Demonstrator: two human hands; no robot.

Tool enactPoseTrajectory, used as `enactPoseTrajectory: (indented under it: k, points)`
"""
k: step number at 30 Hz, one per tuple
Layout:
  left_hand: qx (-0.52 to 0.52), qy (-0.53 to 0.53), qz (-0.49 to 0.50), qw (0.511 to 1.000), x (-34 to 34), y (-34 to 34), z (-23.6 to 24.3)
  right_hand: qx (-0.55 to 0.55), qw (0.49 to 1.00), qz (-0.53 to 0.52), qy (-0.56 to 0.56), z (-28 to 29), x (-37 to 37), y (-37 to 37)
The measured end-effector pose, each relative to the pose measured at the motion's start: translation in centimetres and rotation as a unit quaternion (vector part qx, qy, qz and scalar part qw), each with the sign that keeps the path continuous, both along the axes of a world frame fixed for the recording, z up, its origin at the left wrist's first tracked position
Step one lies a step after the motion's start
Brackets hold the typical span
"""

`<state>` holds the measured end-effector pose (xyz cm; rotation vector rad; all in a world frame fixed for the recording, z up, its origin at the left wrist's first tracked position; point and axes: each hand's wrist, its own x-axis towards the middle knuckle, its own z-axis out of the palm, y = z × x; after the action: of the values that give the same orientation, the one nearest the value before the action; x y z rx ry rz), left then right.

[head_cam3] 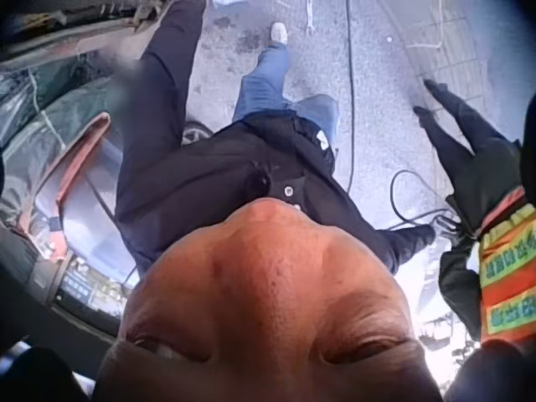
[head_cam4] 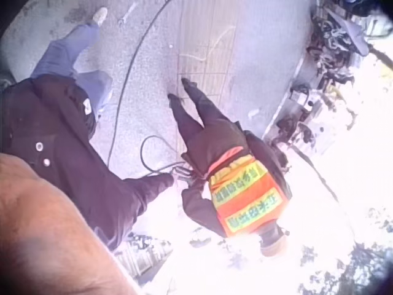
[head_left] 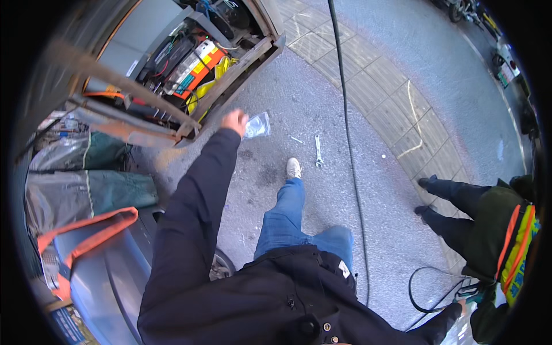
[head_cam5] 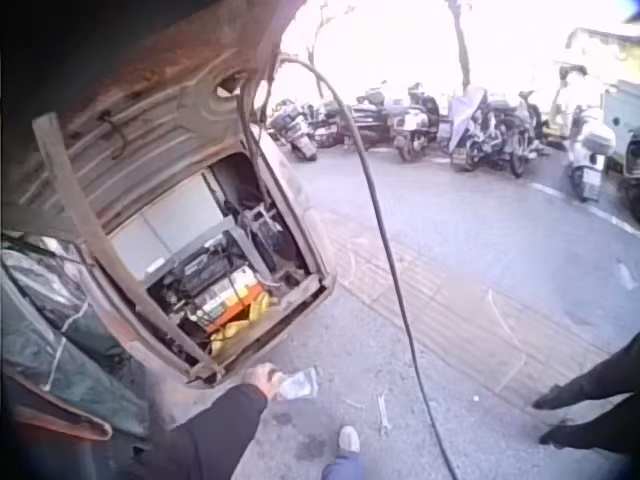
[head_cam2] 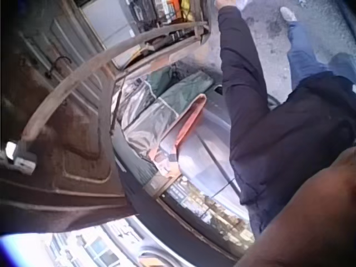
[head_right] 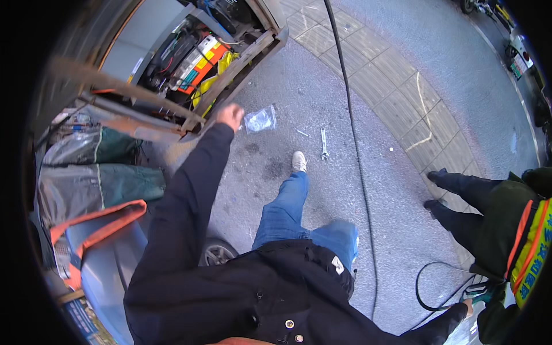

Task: The person kneels beside an open compartment of a three-wheeled vehicle and uses a wrench to tighten connections on an orange battery pack. They repeatedly adjust wires and secure the battery within the frame.

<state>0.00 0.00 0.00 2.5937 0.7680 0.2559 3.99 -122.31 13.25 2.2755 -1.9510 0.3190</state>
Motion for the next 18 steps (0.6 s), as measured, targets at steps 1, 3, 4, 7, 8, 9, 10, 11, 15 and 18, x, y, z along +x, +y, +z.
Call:
enactPoseTrajectory:
  k: [1,3,4,7,8,9,10,11,15,18]
  points:
    - [0.113,0.009,-0.015,0.993,5.3,3.8,2.3,0.006,0.999,0.035,0.036,-3.6,-2.9,4.6]
    - [0.231,0.078,0.002,0.97,12.3,10.2,2.4,-0.002,0.974,0.187,0.128,-5.1,-4.1,11.3]
    - [0.29,0.103,0.009,0.952,14.4,14.0,4.0,-0.007,0.943,0.251,0.218,-9.3,-3.5,18.0]
    - [0.383,0.188,0.05,0.903,18.6,24.5,3.7,0.067,0.886,0.402,0.221,-11.3,-5.5,30.7]
    - [0.405,0.186,0.047,0.894,19.6,27.2,3.2,0.098,0.871,0.426,0.224,-11.3,-6.3,34.0]
    - [0.438,0.182,0.052,0.879,19.8,29.8,3.9,0.151,0.868,0.436,0.182,-11.8,-6.0,39.7]
    - [0.454,0.184,0.052,0.87,19.8,32.9,3.8,0.194,0.87,0.415,0.184,-11.4,-5.6,43.7]
    - [0.46,0.187,0.046,0.867,20.5,34.7,2.4,0.195,0.858,0.438,0.186,-11.6,-7.2,44.9]
    - [0.448,0.205,-0.007,0.87,22.1,39.2,2.9,0.316,0.818,0.436,0.203,-13.8,-7.6,53.9]
    - [0.457,0.251,-0.019,0.853,24.7,42.2,2.8,0.372,0.785,0.427,0.25,-15.8,-7.8,58.4]
